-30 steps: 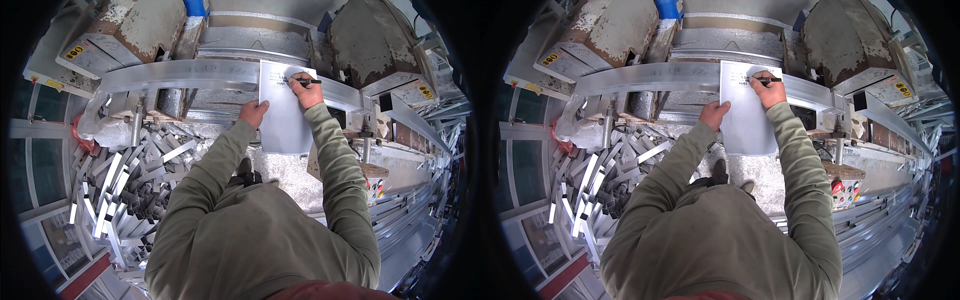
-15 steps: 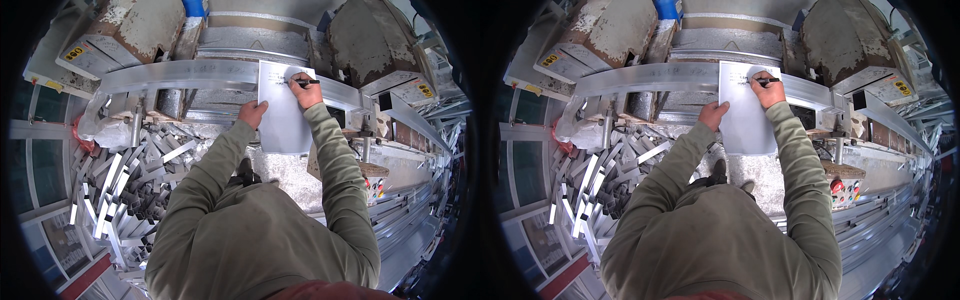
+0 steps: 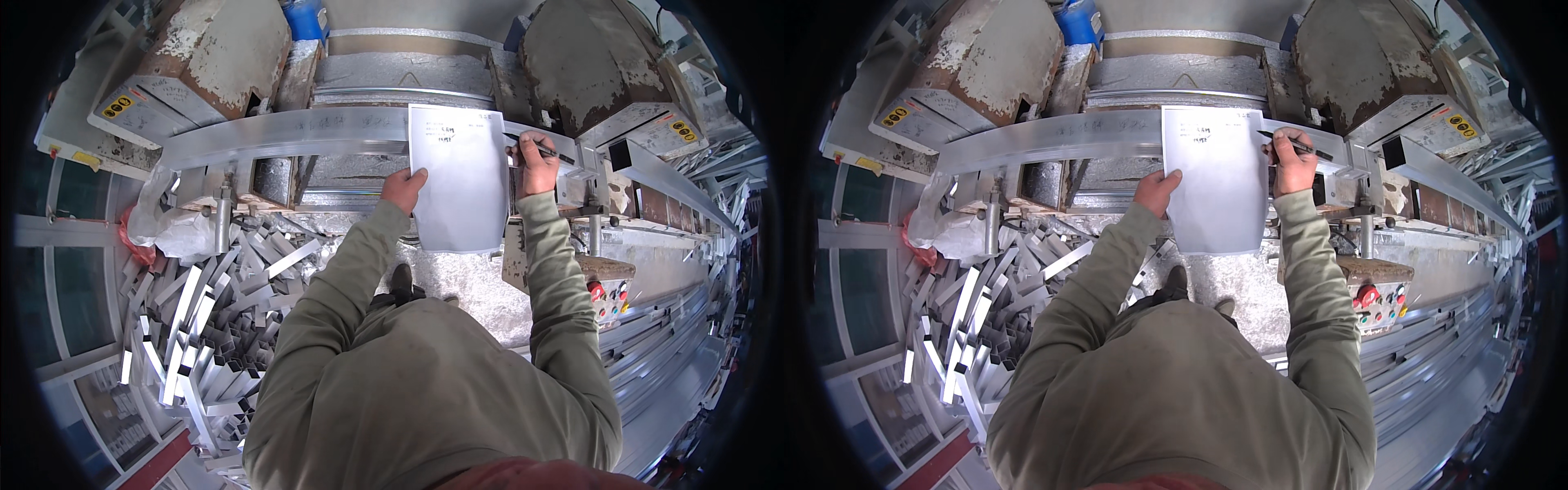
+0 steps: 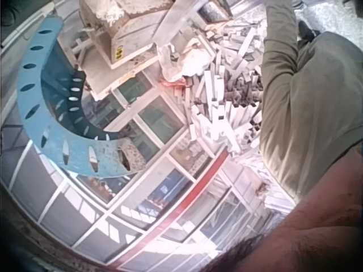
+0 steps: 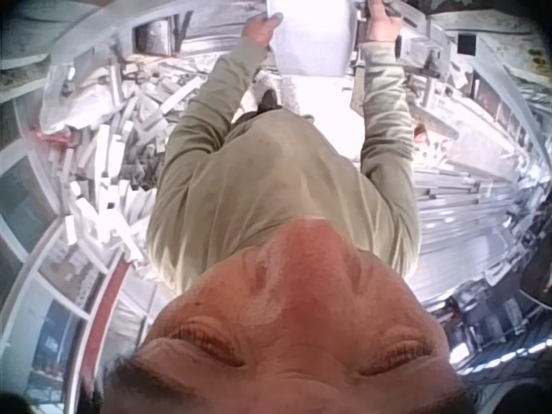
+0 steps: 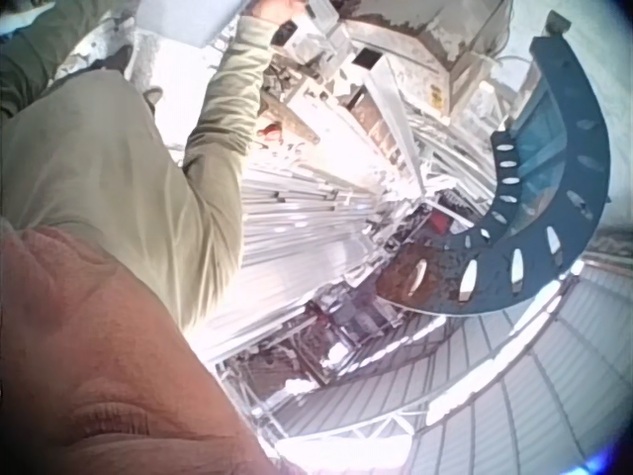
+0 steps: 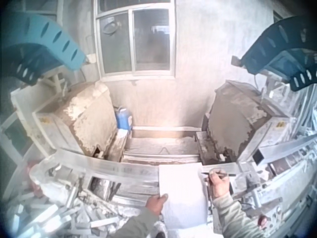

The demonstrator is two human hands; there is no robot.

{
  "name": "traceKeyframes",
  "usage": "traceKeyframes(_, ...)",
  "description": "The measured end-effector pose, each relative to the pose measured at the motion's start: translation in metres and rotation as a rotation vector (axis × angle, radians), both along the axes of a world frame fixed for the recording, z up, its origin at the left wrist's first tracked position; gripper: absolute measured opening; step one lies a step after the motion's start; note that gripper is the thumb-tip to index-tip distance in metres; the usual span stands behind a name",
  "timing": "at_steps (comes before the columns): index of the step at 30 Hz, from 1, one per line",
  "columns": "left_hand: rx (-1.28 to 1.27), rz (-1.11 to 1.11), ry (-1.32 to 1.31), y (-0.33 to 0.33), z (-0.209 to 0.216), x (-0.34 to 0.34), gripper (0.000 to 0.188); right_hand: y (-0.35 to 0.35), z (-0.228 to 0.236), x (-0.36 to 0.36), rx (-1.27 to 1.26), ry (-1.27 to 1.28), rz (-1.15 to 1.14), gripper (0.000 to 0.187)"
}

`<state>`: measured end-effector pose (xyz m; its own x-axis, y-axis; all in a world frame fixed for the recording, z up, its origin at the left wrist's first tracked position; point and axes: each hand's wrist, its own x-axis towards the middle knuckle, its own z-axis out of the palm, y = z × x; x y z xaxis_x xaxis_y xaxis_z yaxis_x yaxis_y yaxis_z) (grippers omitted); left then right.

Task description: The person positions a long aluminum profile on a cutting machine, then uses a marker to write on the profile while referencing a paper document. The person handles the profile and document repeatedly, writing on multiple sections of the profile.

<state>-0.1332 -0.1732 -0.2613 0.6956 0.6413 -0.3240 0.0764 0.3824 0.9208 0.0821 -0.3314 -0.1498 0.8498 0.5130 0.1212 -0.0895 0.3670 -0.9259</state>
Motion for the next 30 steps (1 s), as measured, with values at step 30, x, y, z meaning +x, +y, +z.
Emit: traceKeyframes(30, -0.081, -0.109, -0.168, -0.096, 0.087, -0.084, 0.066, -0.531, -0.213, 0.018, -1.299, 0.558, -0.697, 0.056)
